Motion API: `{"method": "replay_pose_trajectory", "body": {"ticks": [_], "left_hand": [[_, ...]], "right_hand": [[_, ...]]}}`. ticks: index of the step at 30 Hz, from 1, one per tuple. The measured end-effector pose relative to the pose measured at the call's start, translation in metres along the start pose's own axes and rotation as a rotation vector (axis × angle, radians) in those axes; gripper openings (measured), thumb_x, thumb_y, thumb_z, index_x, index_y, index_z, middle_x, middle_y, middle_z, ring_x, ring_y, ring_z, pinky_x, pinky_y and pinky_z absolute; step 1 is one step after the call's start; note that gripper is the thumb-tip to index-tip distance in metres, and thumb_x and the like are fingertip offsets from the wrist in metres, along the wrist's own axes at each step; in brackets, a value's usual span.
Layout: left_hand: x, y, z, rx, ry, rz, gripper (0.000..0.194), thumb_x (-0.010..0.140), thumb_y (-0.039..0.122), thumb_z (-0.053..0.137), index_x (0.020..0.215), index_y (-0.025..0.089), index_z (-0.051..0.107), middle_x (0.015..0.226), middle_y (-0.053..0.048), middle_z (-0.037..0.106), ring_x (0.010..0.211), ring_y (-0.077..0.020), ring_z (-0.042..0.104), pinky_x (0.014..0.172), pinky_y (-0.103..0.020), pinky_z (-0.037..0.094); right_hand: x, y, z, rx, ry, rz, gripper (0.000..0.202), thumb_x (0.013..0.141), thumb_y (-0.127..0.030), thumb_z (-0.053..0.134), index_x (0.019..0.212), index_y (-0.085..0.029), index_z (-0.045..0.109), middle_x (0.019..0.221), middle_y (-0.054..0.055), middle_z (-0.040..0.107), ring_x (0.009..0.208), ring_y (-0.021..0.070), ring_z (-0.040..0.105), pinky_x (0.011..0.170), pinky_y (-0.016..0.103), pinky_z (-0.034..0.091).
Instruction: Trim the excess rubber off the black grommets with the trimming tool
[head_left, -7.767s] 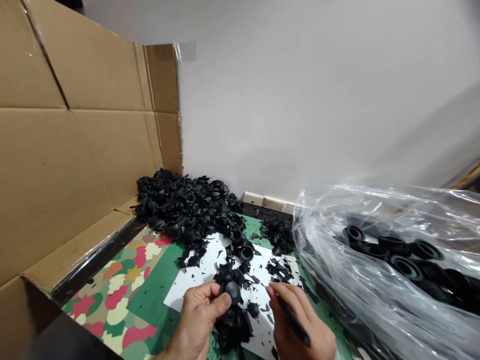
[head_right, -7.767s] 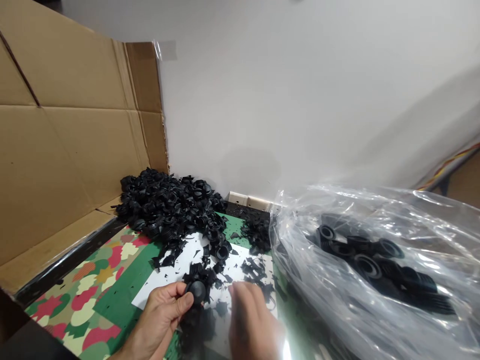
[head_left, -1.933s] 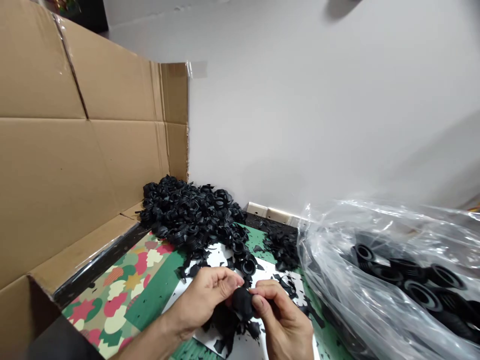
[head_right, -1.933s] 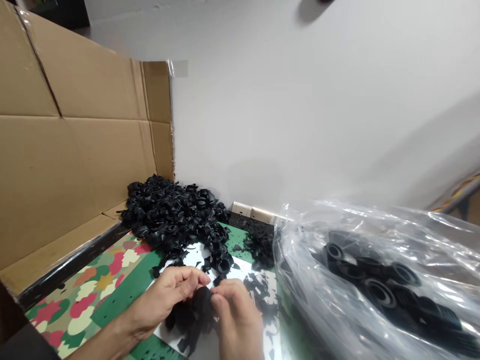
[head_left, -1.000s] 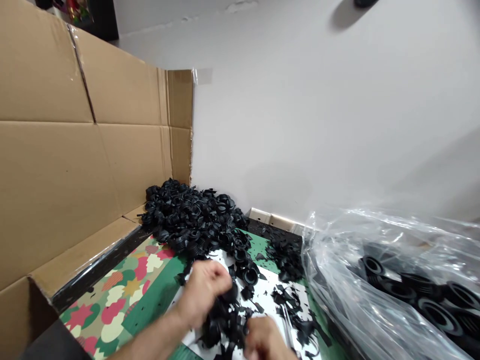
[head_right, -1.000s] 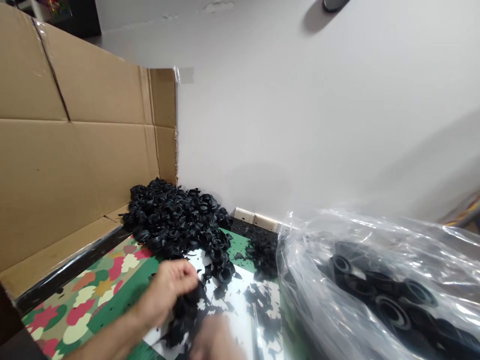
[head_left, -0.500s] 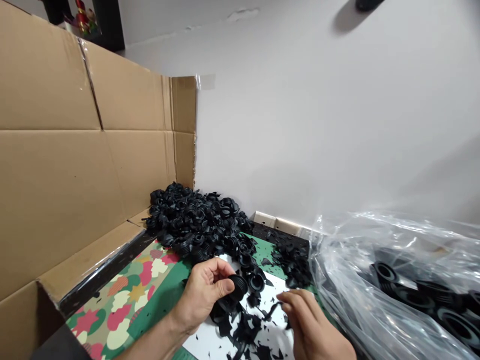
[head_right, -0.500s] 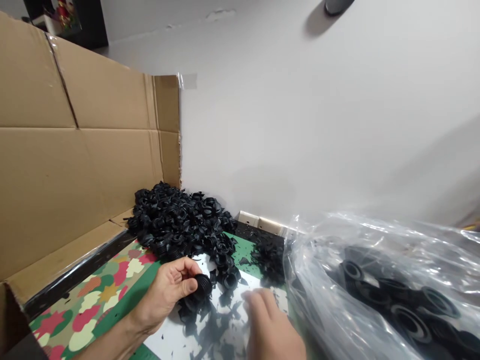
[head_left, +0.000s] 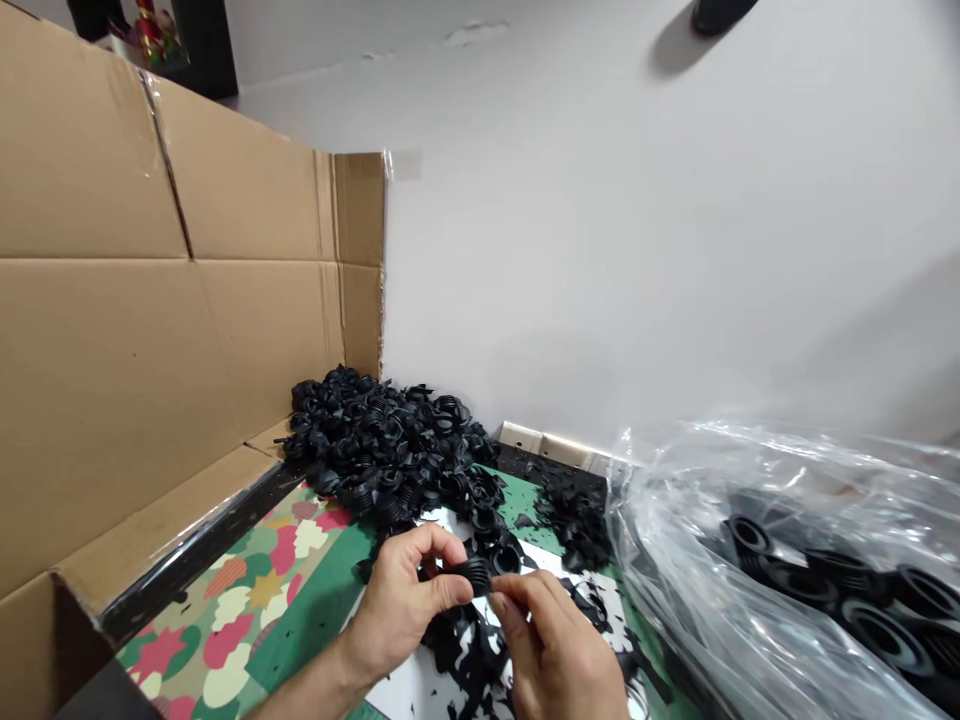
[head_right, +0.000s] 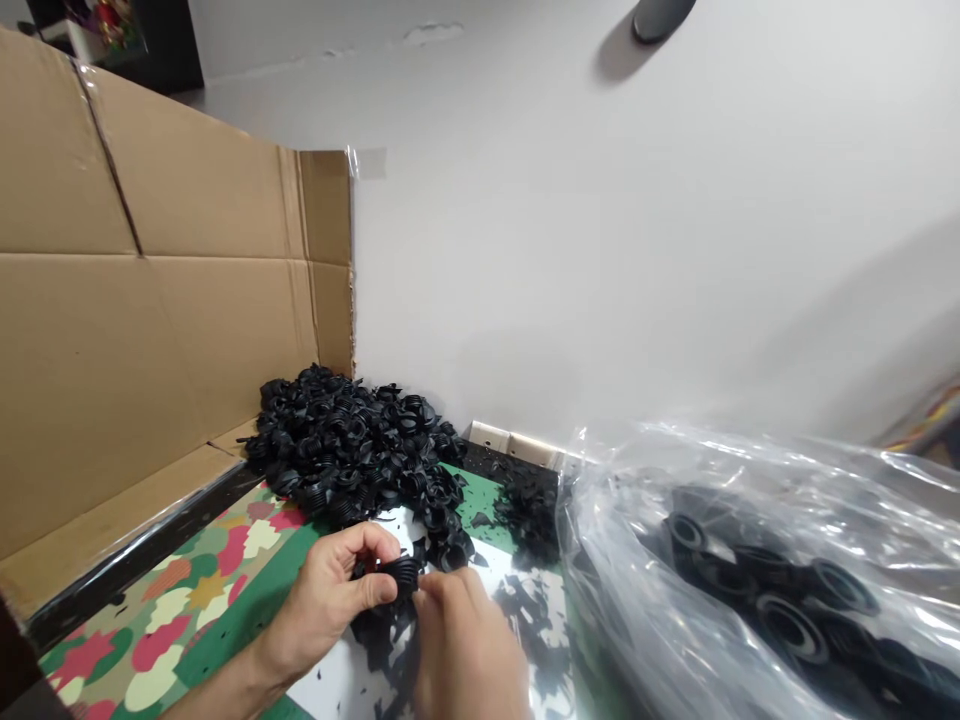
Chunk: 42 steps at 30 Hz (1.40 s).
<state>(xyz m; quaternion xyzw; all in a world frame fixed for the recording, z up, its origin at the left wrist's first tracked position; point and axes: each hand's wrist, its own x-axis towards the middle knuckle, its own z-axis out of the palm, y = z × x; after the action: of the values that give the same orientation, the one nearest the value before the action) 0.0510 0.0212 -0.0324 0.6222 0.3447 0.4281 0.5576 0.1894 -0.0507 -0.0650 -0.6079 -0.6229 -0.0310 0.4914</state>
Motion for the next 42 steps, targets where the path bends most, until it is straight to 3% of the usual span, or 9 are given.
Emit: {"method": "replay_pose_trajectory", "body": {"ticks": [6, 13, 16, 18, 23, 27, 32, 38, 42], "left_hand": [[-0.004, 0.004, 0.003, 0.167, 0.005, 0.110, 0.015, 0.063, 0.008, 0.071, 0.069, 0.019, 0.062, 0.073, 0.000, 0.062, 0.074, -0.0184, 0.055, 0.072, -0.027, 0.041], [-0.011, 0.005, 0.008, 0.339, -0.016, 0.253, 0.016, 0.067, 0.004, 0.065, 0.066, 0.019, 0.059, 0.071, -0.001, 0.061, 0.074, -0.0183, 0.055, 0.070, -0.028, 0.040], [-0.012, 0.006, 0.005, 0.162, -0.025, 0.147, 0.012, 0.069, 0.010, 0.067, 0.068, 0.019, 0.058, 0.070, 0.000, 0.059, 0.070, -0.0163, 0.053, 0.067, -0.026, 0.040], [-0.010, 0.007, 0.004, -0.015, 0.013, 0.033, 0.013, 0.070, 0.019, 0.070, 0.069, 0.018, 0.057, 0.068, 0.001, 0.058, 0.066, -0.0143, 0.051, 0.062, -0.025, 0.040], [-0.001, 0.009, 0.006, -0.419, 0.092, -0.243, 0.037, 0.069, 0.034, 0.075, 0.100, 0.021, 0.057, 0.065, 0.004, 0.060, 0.056, -0.0115, 0.053, 0.053, -0.021, 0.041], [0.001, 0.008, 0.011, -0.514, 0.107, -0.338, 0.034, 0.063, 0.031, 0.080, 0.090, 0.016, 0.065, 0.066, 0.001, 0.064, 0.053, -0.0097, 0.056, 0.049, -0.019, 0.043], [-0.002, 0.010, 0.020, -0.613, 0.125, -0.368, 0.029, 0.061, 0.027, 0.082, 0.082, 0.013, 0.068, 0.071, -0.003, 0.069, 0.058, -0.0110, 0.061, 0.055, -0.020, 0.049], [-0.005, 0.012, 0.024, -0.653, 0.125, -0.398, 0.025, 0.061, 0.024, 0.083, 0.075, 0.011, 0.067, 0.070, -0.006, 0.069, 0.065, -0.0146, 0.063, 0.058, -0.022, 0.051], [-0.008, 0.009, 0.024, -0.603, 0.137, -0.436, 0.024, 0.062, 0.023, 0.081, 0.076, 0.010, 0.067, 0.066, -0.004, 0.066, 0.059, -0.0121, 0.059, 0.047, -0.019, 0.046]], "right_hand": [[0.000, -0.001, 0.000, -0.062, -0.018, 0.023, 0.027, 0.096, -0.033, 0.037, 0.080, -0.023, 0.056, 0.069, -0.001, 0.060, 0.054, 0.0160, 0.062, 0.051, 0.026, 0.038], [0.000, 0.006, 0.009, -0.517, -0.004, -0.061, 0.024, 0.084, -0.019, 0.035, 0.064, -0.024, 0.046, 0.059, 0.000, 0.051, 0.040, 0.0179, 0.054, 0.042, 0.029, 0.020], [0.010, 0.023, -0.006, -0.630, -0.206, 0.134, 0.019, 0.083, -0.018, 0.039, 0.067, -0.023, 0.049, 0.062, 0.001, 0.054, 0.040, 0.0170, 0.053, 0.041, 0.026, 0.018], [0.018, 0.033, -0.020, -0.619, -0.237, 0.227, 0.020, 0.084, -0.022, 0.041, 0.065, -0.023, 0.046, 0.062, 0.001, 0.055, 0.039, 0.0151, 0.051, 0.041, 0.024, 0.023], [0.024, 0.023, -0.036, -0.146, -0.267, 0.532, 0.035, 0.092, -0.045, 0.030, 0.064, -0.026, 0.039, 0.054, -0.004, 0.050, 0.053, 0.0182, 0.052, 0.053, 0.028, 0.037], [0.014, 0.004, -0.021, 0.276, -0.111, 0.472, 0.031, 0.089, -0.051, 0.038, 0.086, -0.026, 0.056, 0.086, 0.001, 0.064, 0.082, 0.0203, 0.059, 0.075, 0.031, 0.043], [0.000, 0.001, 0.006, 0.503, -0.095, 0.293, 0.034, 0.085, -0.040, 0.052, 0.114, -0.023, 0.053, 0.113, 0.006, 0.064, 0.105, 0.0215, 0.059, 0.089, 0.032, 0.045], [-0.003, 0.005, 0.012, 0.350, -0.004, 0.219, 0.024, 0.087, -0.025, 0.054, 0.110, -0.023, 0.055, 0.106, 0.006, 0.065, 0.097, 0.0216, 0.062, 0.084, 0.035, 0.050], [0.000, 0.008, 0.005, 0.227, 0.024, 0.009, 0.014, 0.087, -0.020, 0.054, 0.100, -0.024, 0.057, 0.099, 0.006, 0.063, 0.096, 0.0208, 0.061, 0.080, 0.032, 0.051]]}}
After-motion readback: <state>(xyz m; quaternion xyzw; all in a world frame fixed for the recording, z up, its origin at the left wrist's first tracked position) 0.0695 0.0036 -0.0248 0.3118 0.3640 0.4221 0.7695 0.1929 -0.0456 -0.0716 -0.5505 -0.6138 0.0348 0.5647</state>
